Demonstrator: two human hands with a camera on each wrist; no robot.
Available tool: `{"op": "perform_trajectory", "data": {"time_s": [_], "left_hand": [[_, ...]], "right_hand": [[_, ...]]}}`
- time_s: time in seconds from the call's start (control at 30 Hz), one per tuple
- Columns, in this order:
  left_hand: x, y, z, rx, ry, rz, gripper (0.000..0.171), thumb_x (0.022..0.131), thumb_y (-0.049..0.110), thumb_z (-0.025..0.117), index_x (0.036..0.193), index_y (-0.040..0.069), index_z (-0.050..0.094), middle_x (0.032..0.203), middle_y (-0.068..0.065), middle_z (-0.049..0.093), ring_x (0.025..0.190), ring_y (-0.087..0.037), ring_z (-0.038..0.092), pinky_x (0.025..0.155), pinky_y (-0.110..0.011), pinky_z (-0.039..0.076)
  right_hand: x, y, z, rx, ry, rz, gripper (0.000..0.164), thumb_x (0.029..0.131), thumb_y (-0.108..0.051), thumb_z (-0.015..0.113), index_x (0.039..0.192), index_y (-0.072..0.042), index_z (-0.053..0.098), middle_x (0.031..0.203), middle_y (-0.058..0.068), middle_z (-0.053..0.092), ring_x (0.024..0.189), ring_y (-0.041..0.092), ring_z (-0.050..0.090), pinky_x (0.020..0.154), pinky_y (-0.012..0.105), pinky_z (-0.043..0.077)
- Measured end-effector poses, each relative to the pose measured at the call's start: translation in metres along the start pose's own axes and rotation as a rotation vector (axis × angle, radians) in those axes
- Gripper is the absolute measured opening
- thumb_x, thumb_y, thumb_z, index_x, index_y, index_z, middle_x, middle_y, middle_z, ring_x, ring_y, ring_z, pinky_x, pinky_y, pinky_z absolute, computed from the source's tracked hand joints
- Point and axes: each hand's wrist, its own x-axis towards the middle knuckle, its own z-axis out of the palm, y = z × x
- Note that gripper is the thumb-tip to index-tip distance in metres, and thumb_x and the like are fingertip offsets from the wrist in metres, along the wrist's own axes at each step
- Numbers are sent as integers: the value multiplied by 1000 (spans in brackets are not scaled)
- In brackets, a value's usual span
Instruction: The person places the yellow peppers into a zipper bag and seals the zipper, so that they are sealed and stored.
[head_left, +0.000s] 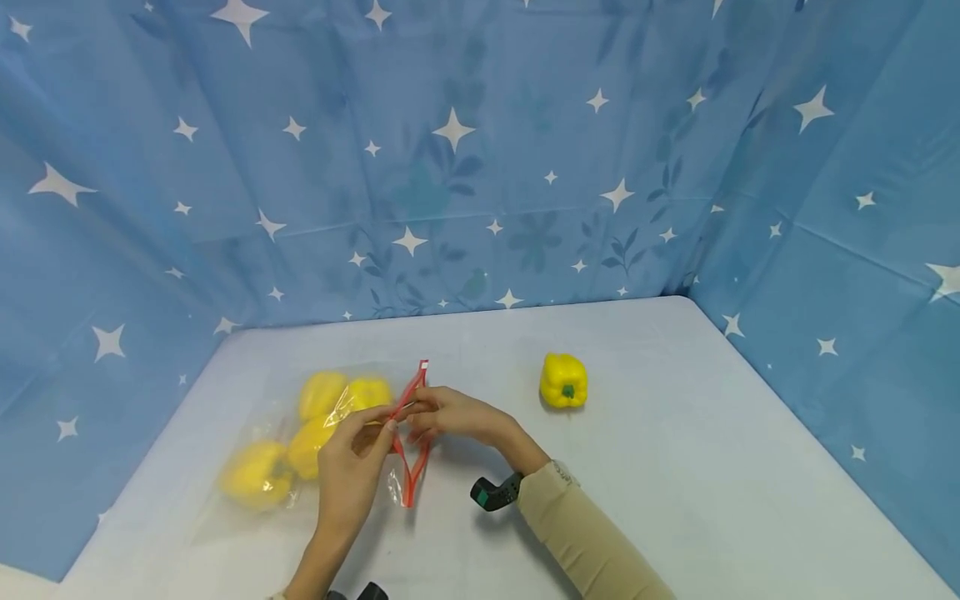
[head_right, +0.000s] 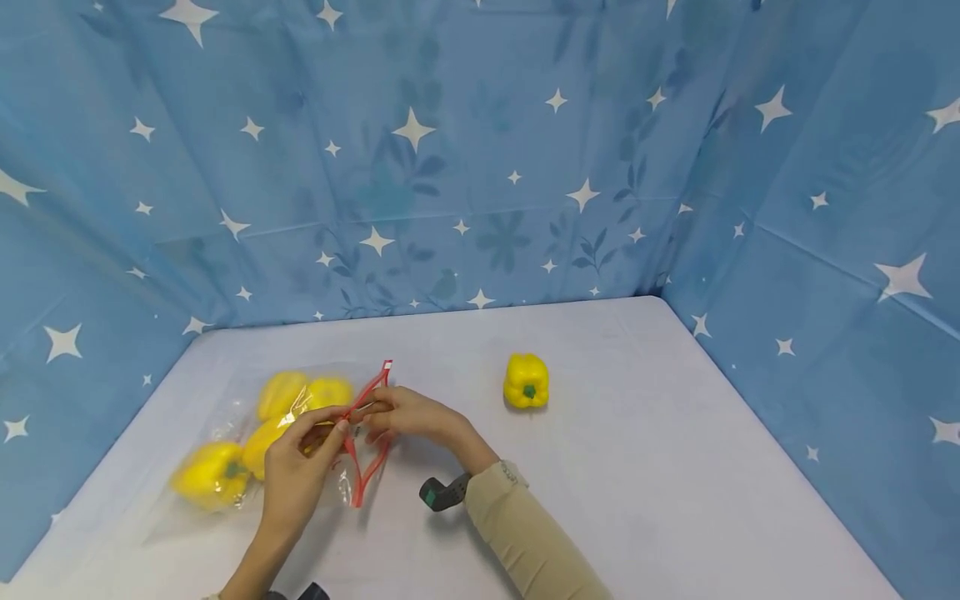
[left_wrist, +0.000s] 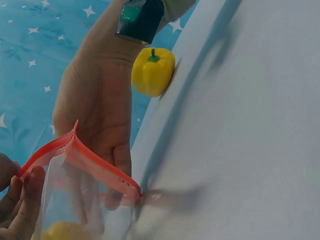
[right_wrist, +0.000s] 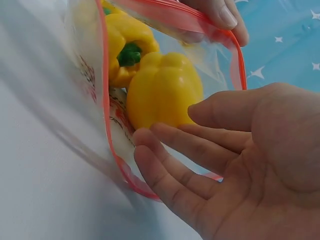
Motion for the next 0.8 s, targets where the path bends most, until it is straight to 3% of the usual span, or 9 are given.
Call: {"op": "perform_trajectory", "data": {"time_s": [0.3,0.5,0.8], "left_hand": [[0,-1,1,-14,-12,-50,23,92,-4,74,114,3,75,111,-15,73,90,-16,76,71,-28,65],[1,1,1,8,-22,-70,23,92,-6,73,112,5,76,113,-11,73,91,-26,76,71,-28,66],[1,0,0,20,-24,-87,23,92,-6,74,111,6,76,111,-12,74,93,-28,75,72,-26,65]], "right_hand": [[-8,4,-4,-100,2,-19,35,105,-16,54,138,-6,62,133,12,71,99,21,74,88,30,62],[-16,10,-2,-100,19,-10,35,106,-17,55,139,-7,64,131,11,72,94,17,70,87,31,62],[-24,9,-1,-138,33,-23,36,104,-14,53,137,-5,64,129,14,71,94,18,67,86,28,61]]}}
